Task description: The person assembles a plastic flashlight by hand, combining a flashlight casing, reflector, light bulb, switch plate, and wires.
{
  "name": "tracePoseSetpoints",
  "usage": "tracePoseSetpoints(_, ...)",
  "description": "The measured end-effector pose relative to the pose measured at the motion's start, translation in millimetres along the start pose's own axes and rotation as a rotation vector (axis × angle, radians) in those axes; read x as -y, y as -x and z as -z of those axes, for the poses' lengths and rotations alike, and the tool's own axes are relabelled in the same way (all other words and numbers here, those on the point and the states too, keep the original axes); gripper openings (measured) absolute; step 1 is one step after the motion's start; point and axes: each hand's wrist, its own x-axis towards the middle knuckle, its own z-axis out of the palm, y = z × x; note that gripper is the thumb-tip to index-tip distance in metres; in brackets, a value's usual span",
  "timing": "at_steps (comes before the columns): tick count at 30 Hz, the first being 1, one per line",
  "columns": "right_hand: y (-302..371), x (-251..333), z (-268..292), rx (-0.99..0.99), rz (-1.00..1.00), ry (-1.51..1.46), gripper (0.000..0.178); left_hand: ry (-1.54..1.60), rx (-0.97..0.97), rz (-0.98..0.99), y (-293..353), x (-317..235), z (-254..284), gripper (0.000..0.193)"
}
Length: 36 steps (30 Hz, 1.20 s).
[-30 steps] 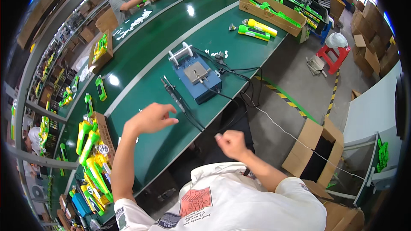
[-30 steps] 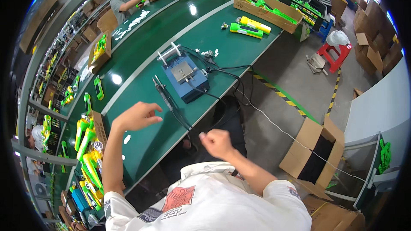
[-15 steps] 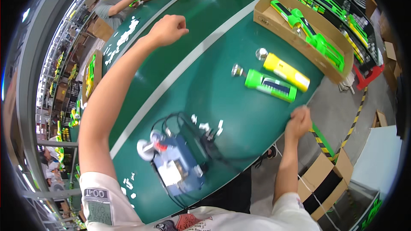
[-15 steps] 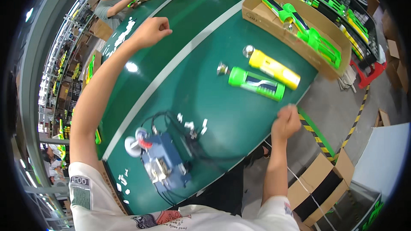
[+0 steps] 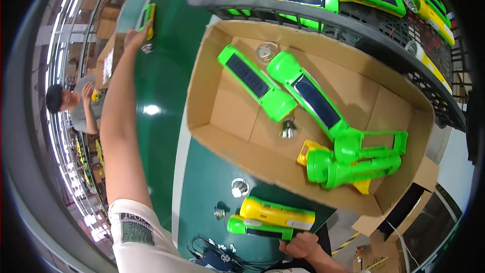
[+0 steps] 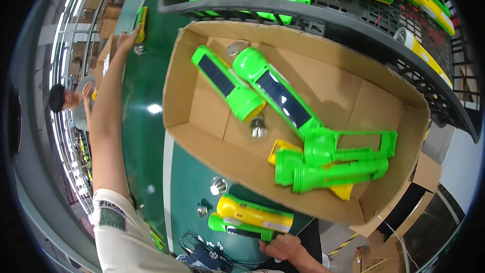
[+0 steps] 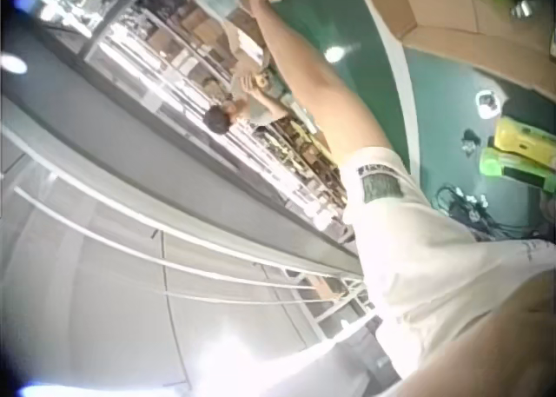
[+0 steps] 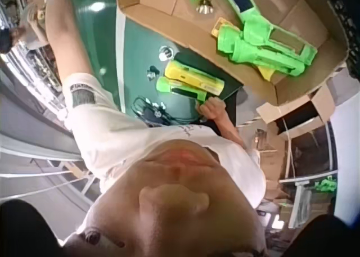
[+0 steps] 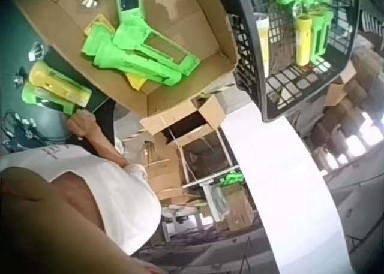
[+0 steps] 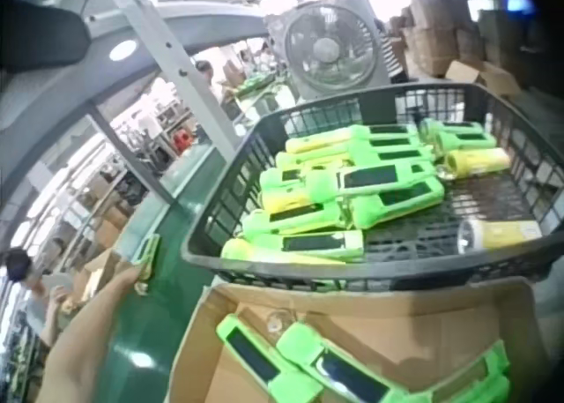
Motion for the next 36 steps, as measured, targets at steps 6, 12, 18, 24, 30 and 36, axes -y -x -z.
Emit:
tracePoseSetpoints(6, -11, -6, 9, 0.096, 0.012, -0.065, 0.040, -0.107, 0.249, -0.033, -70, 12, -41, 0.100)
tracePoseSetpoints(12, -6, 3, 0, 0.066, -0.026, -0.051, 0.036, 0.128, 0.397, -0.096, -7, 29, 16, 0.072)
tracePoseSetpoints(18, 8, 4, -12, -0.002, -0.056, 0.005, 0.036, 0.293, 0.251, -0.444, 153, 55, 115, 0.061)
tracePoseSetpoints(24, 26, 33, -11, -0.403, -0.120, -0.292, 0.024, 0.108, 0.073, -0.904, 406, 84, 253, 0.051)
tracePoseSetpoints(30, 82, 148, 43, -0.142, -0.209, -1.300, 0.036, 0.070, 0.217, -1.249, 725, 177, 330, 0.049)
tracePoseSetpoints(36, 180, 300, 14, 1.210, -0.272, -1.277, 0.061, 0.043, 0.290, -1.206, 989, 309, 323, 0.048)
